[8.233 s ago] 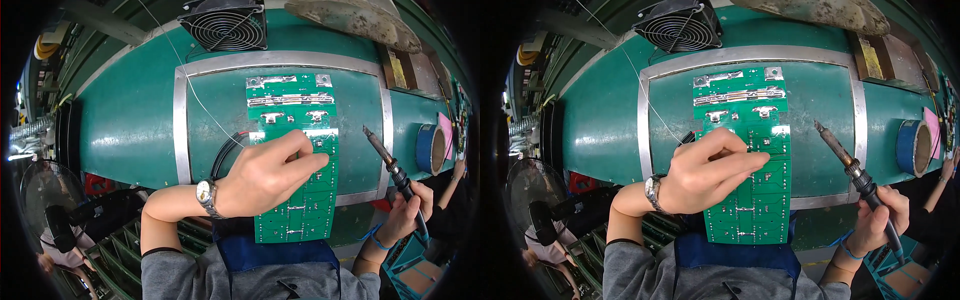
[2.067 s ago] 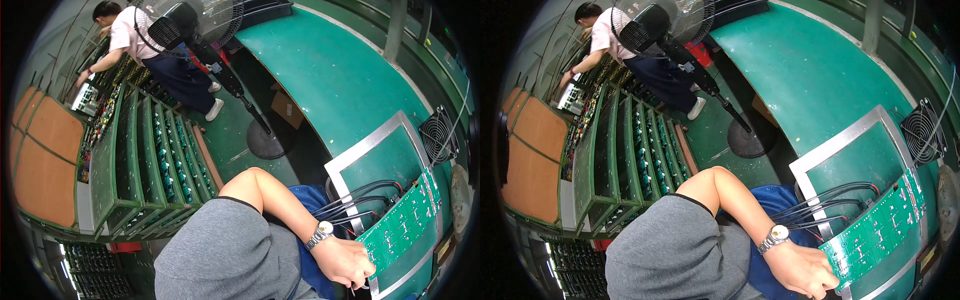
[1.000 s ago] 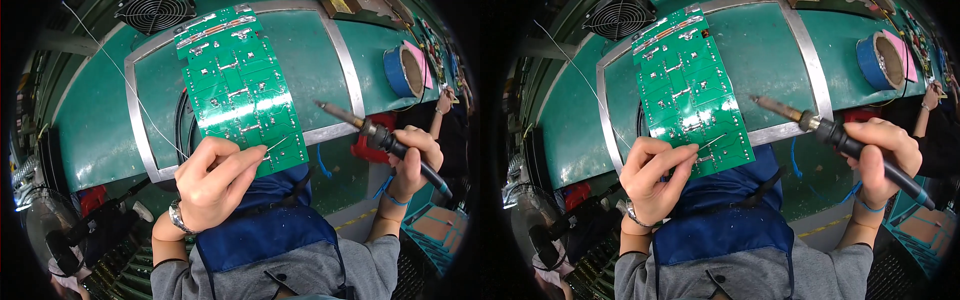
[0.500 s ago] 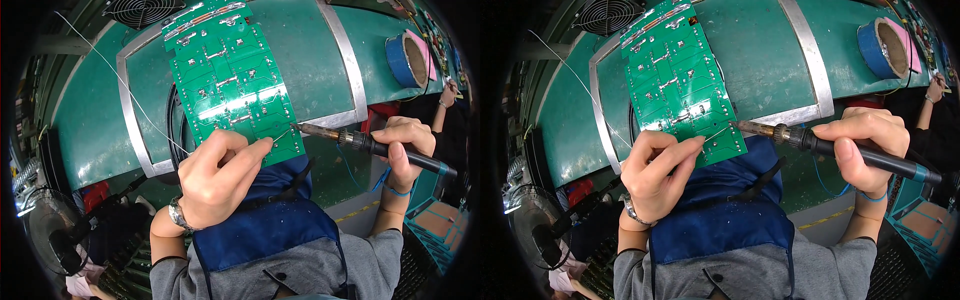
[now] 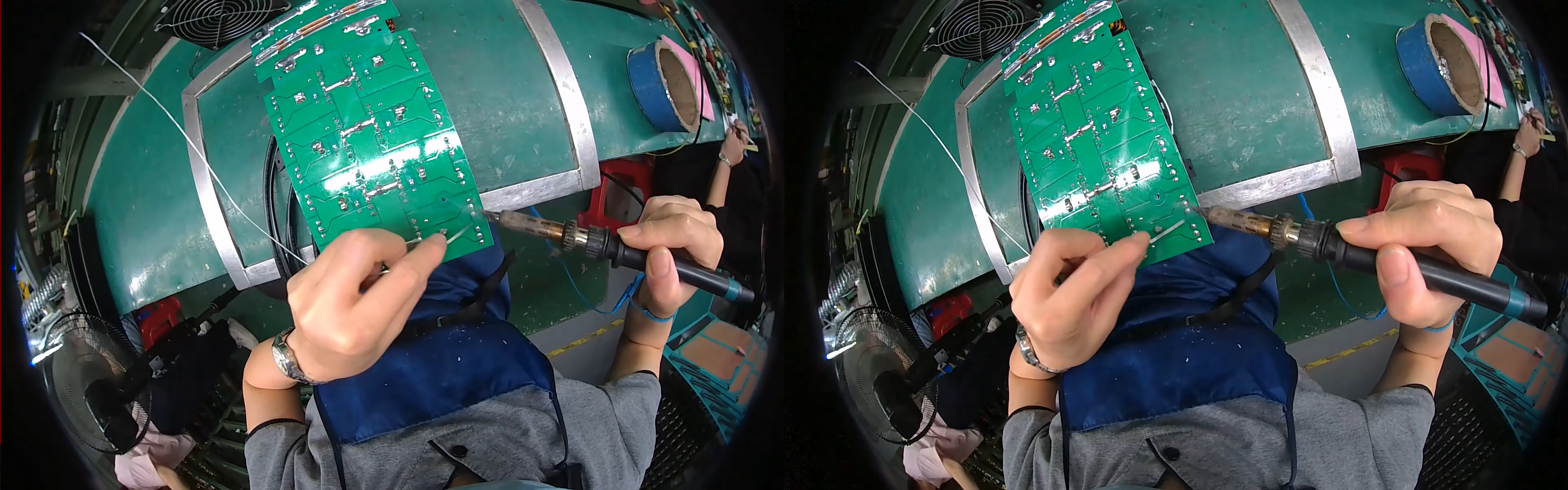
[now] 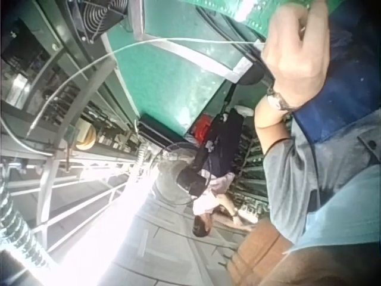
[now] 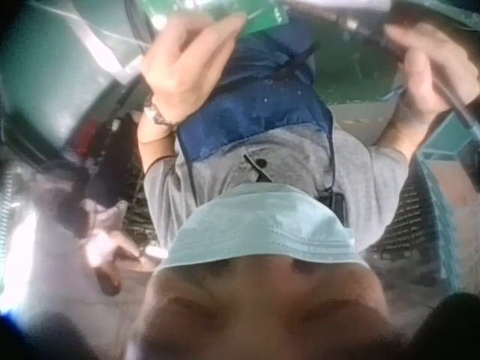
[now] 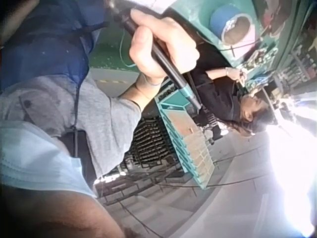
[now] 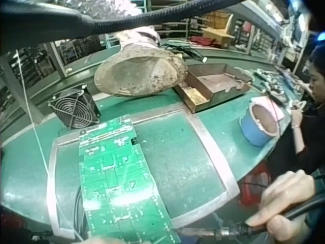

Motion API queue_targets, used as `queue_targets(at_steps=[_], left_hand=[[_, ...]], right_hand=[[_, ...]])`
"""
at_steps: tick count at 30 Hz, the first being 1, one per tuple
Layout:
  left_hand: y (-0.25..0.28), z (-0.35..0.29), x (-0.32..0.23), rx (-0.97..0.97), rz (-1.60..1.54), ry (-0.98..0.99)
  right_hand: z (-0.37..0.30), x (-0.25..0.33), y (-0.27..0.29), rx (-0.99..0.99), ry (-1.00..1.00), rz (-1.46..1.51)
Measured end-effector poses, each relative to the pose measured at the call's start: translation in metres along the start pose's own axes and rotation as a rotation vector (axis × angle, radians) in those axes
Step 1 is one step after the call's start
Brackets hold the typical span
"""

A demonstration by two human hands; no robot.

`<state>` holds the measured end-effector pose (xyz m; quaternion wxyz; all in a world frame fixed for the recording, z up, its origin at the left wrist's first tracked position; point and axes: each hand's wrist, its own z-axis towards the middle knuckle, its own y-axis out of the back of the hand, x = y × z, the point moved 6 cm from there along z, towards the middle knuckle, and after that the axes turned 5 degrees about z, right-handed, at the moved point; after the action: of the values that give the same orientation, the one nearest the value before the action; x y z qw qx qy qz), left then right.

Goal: The person solders electronic components and wires onto a green printed circuit board using a soldering iron and solder wire.

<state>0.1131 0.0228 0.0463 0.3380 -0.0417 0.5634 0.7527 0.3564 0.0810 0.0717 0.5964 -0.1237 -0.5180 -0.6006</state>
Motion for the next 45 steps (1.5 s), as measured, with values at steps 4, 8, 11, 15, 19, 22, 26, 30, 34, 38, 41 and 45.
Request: queue_targets(at_steps=[4,8,11,15,19,22,26,30,34,38,41,45], left_hand=[[-0.006,-0.002,-0.005,0.049,-0.018,-0.048],[-0.010,-0.002,-0.008,0.083,0.003,-0.100],[-0.009,-0.006,-0.002,0.109,0.001,-0.059],[0.004,0.011,0.003,0.111,-0.042,0.044],[0.021,0.030,0.021,0.005,-0.026,0.147],[0.023,0.053,0.037,-0.048,0.029,0.081],[0.017,0.072,0.062,-0.152,0.070,0.070],[0.011,0.072,0.073,-0.180,0.109,0.078],[0.008,0.073,0.083,-0.195,0.107,0.122],[0.006,0.076,0.088,-0.191,0.099,0.139],[0.003,0.077,0.089,-0.188,0.098,0.116],[0.000,0.077,0.090,-0.209,0.097,0.070]], right_hand=[[-0.004,0.001,-0.008,0.003,0.039,0.056],[-0.007,0.007,-0.010,0.010,0.056,0.054],[-0.004,0.003,-0.017,0.040,0.050,0.048],[-0.008,0.005,-0.004,-0.007,0.015,0.010],[-0.008,0.002,0.003,-0.200,0.063,-0.024],[-0.007,-0.009,-0.002,-0.373,-0.081,0.130],[0.002,-0.022,-0.023,-0.498,-0.128,0.121],[0.019,-0.028,-0.034,-0.435,-0.134,0.094],[0.032,-0.034,-0.040,-0.422,-0.194,0.104],[0.040,-0.039,-0.045,-0.431,-0.197,0.071],[0.045,-0.041,-0.049,-0.389,-0.248,0.067],[0.048,-0.041,-0.053,-0.367,-0.261,0.037]])
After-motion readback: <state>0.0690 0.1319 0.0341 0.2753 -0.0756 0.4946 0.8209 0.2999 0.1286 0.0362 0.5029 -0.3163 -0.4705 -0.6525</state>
